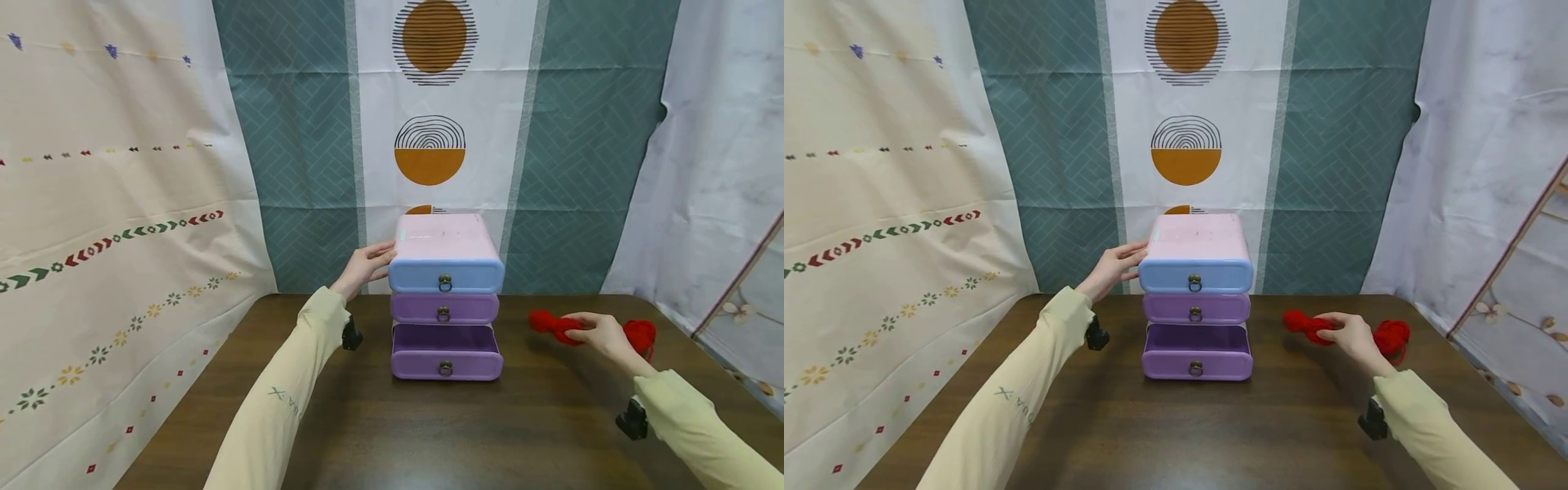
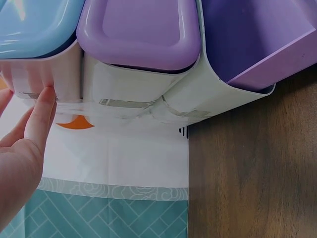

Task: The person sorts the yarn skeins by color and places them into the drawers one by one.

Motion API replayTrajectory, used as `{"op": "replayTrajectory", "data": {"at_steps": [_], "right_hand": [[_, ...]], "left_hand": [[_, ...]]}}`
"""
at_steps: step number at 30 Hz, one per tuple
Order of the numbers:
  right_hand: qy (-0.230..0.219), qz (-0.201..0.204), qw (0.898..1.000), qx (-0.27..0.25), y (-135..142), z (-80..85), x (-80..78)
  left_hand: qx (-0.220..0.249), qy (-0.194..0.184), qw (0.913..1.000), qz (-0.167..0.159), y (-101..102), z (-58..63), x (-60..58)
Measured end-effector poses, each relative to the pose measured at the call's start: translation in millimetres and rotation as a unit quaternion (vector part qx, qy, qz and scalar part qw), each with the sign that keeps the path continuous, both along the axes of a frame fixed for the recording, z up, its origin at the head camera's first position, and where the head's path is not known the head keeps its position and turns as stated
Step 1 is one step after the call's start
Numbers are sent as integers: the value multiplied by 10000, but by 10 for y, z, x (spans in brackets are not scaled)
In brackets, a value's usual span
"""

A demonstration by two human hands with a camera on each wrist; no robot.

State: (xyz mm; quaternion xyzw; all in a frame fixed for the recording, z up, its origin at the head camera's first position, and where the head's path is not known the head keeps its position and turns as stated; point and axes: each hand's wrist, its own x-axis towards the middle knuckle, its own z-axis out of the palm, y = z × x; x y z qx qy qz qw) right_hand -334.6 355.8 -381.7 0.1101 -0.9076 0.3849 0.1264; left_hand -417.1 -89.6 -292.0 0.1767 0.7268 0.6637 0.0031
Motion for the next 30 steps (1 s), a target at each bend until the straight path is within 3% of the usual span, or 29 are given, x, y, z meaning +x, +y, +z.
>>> {"op": "replayTrajectory", "data": {"at_steps": [13,18,30], "right_hand": [[198,832,9962,-186,-269,152,78],[48,1068,9938,-290,-377,205,67],[-4,1798,9808,-752,-763,320,43]], "left_hand": [[-71,38,10000,-5,-2,1,8],[-79,3,10000,26,2,3,-3],[-28,-54,10000,18,18,20,-19]]}}
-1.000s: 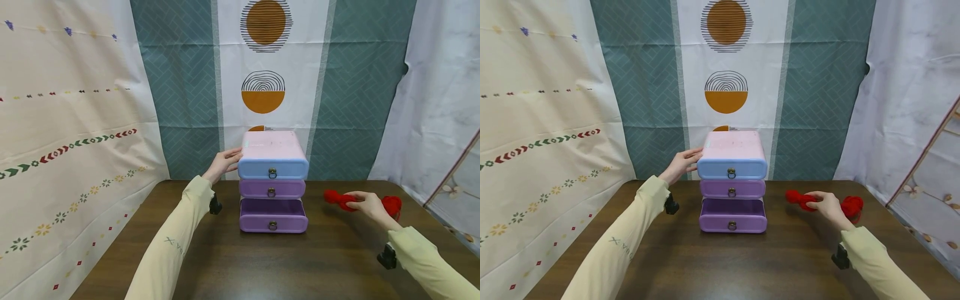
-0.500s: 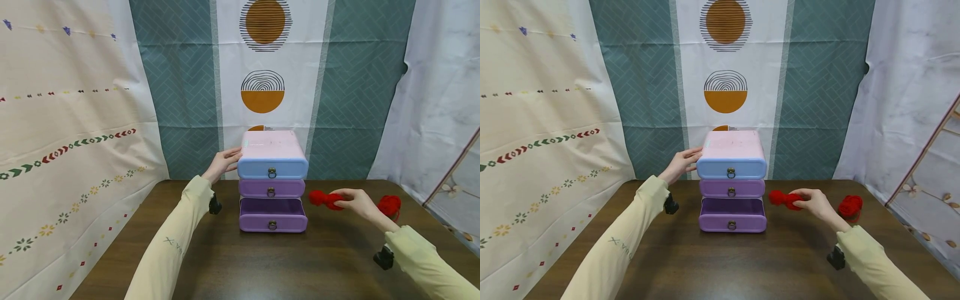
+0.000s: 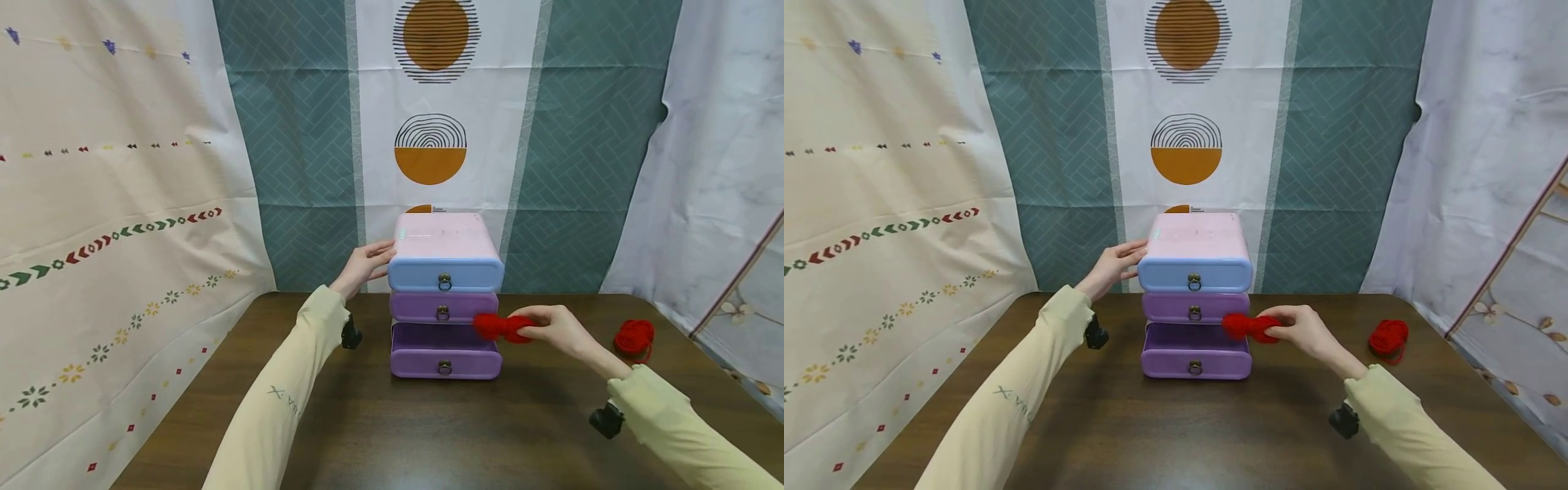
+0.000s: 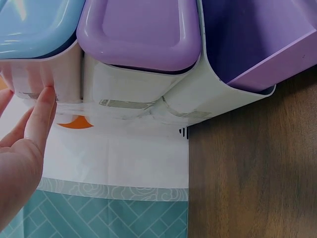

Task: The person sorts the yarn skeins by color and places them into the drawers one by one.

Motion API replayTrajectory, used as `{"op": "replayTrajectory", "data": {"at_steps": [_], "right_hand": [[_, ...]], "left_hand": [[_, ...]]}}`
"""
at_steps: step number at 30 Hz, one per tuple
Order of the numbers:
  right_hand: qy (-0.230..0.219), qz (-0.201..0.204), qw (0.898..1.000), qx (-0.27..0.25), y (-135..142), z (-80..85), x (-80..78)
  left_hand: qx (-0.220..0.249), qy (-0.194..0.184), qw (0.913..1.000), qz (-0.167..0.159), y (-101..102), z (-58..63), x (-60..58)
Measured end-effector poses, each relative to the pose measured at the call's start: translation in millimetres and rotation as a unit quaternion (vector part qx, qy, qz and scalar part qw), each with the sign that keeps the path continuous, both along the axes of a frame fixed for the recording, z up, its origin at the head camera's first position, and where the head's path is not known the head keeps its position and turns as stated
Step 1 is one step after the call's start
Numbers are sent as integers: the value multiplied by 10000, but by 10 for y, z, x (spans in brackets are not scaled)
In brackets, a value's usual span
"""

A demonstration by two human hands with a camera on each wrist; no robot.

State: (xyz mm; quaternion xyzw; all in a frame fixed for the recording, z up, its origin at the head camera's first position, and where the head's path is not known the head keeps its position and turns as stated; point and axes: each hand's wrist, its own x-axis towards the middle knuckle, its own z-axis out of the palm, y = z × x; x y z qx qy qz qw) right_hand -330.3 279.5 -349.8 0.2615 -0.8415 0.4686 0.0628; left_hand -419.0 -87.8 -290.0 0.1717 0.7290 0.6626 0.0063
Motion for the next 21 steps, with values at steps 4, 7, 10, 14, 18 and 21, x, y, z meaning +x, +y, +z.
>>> {"op": "replayTrajectory", "data": {"at_steps": [4,7,10,14,18,21], "right_hand": [[-45,112,9999,-61,-147,31,16],[-112,186,9997,-108,-254,55,24],[-121,218,9996,-152,-359,76,26],[-67,204,9997,-148,-484,92,16],[97,128,9999,-28,-584,81,-16],[234,81,9997,75,-645,68,-41]], "left_hand": [[3,-100,9999,-64,8,87,103],[-34,-94,9999,-111,13,135,170],[-20,-108,9999,-116,9,133,177],[40,-92,9999,-71,-7,54,91],[32,-8,10000,4,-9,-5,15],[30,39,10000,-4,-3,-13,-2]]}}
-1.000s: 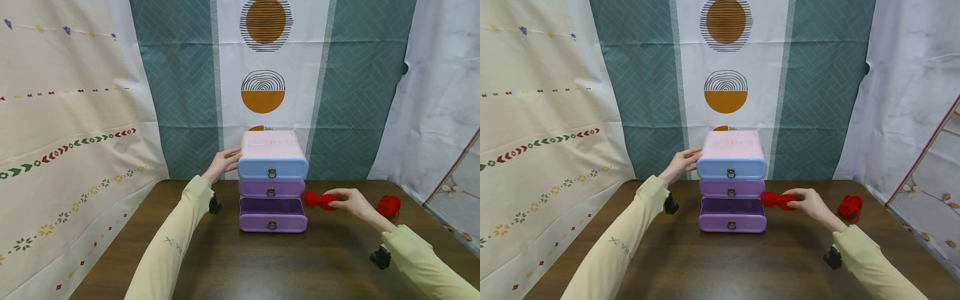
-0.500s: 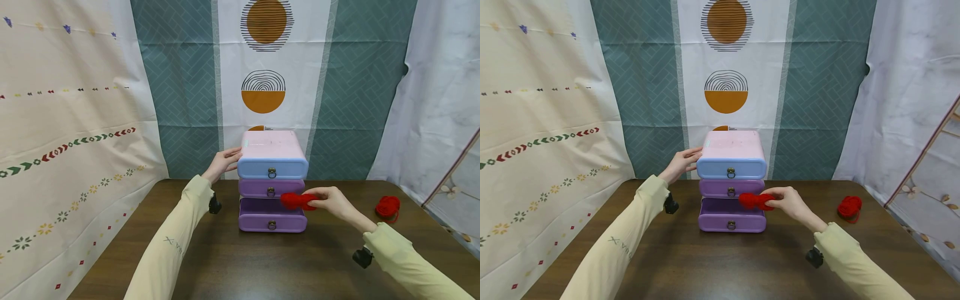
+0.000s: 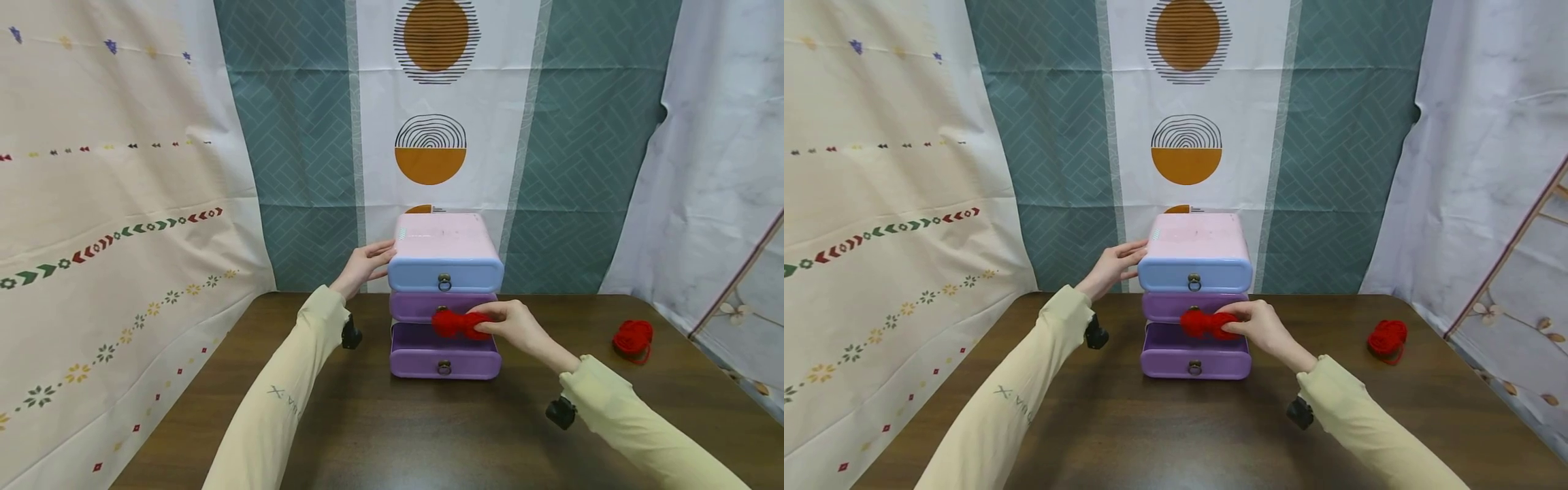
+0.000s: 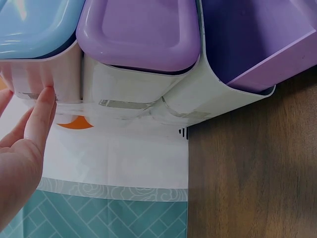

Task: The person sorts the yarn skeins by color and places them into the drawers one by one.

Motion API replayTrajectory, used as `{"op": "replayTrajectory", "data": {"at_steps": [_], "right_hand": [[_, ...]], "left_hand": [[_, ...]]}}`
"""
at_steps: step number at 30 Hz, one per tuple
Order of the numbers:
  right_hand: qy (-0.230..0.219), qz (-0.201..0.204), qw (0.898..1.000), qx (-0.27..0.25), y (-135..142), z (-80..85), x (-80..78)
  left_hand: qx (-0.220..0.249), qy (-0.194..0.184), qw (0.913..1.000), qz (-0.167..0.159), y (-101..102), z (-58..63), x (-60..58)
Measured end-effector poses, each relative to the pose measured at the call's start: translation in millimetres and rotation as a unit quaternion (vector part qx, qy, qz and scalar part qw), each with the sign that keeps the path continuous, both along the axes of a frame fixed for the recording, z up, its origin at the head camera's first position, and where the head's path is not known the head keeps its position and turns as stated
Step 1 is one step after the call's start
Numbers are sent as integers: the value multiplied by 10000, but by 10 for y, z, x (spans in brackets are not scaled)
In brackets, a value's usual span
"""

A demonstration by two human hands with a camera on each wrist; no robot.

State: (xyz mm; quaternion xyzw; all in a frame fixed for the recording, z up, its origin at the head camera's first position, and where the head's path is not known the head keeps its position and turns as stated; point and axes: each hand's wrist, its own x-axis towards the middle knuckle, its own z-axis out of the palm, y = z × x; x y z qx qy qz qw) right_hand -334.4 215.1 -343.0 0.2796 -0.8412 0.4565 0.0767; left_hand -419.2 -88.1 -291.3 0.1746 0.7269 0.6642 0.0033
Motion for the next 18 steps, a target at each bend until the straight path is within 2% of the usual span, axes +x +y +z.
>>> {"op": "replayTrajectory", "data": {"at_steps": [18], "right_hand": [[455,107,9984,317,-396,-68,-125]], "left_hand": [[-10,-59,9999,132,23,-6,-51]]}}
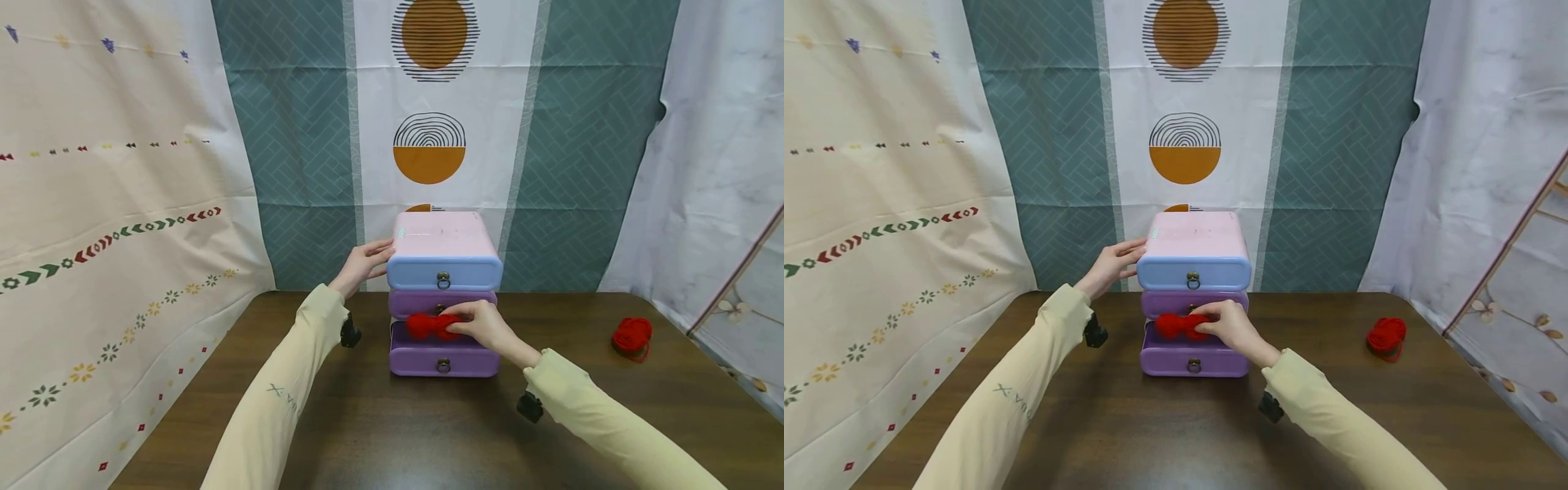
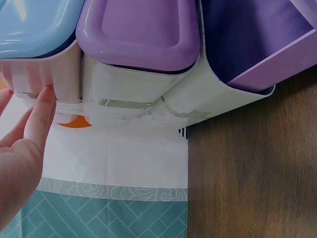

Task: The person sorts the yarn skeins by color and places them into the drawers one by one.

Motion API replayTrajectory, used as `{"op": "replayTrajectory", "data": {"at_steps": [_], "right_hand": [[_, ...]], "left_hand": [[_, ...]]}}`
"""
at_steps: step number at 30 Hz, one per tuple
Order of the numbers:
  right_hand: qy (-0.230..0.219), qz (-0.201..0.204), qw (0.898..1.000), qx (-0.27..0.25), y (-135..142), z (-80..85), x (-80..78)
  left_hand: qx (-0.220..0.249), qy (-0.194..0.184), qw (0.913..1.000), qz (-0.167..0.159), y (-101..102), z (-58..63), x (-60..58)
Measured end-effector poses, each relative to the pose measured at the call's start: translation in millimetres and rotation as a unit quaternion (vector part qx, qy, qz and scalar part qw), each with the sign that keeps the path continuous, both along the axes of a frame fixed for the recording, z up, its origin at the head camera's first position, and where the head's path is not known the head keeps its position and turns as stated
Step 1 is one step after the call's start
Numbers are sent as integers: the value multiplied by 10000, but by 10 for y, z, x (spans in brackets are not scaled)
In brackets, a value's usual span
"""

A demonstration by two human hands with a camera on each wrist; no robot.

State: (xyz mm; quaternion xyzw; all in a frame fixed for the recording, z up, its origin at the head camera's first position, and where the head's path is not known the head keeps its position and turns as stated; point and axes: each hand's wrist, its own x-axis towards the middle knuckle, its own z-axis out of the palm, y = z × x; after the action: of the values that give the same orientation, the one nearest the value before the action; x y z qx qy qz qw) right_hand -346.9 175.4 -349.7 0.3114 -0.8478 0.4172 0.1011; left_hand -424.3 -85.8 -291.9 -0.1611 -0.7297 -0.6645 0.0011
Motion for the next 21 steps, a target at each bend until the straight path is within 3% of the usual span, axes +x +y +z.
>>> {"op": "replayTrajectory", "data": {"at_steps": [21], "right_hand": [[-77,-450,9987,204,-259,-98,-23]], "left_hand": [[-56,69,10000,-3,-3,-2,12]]}}
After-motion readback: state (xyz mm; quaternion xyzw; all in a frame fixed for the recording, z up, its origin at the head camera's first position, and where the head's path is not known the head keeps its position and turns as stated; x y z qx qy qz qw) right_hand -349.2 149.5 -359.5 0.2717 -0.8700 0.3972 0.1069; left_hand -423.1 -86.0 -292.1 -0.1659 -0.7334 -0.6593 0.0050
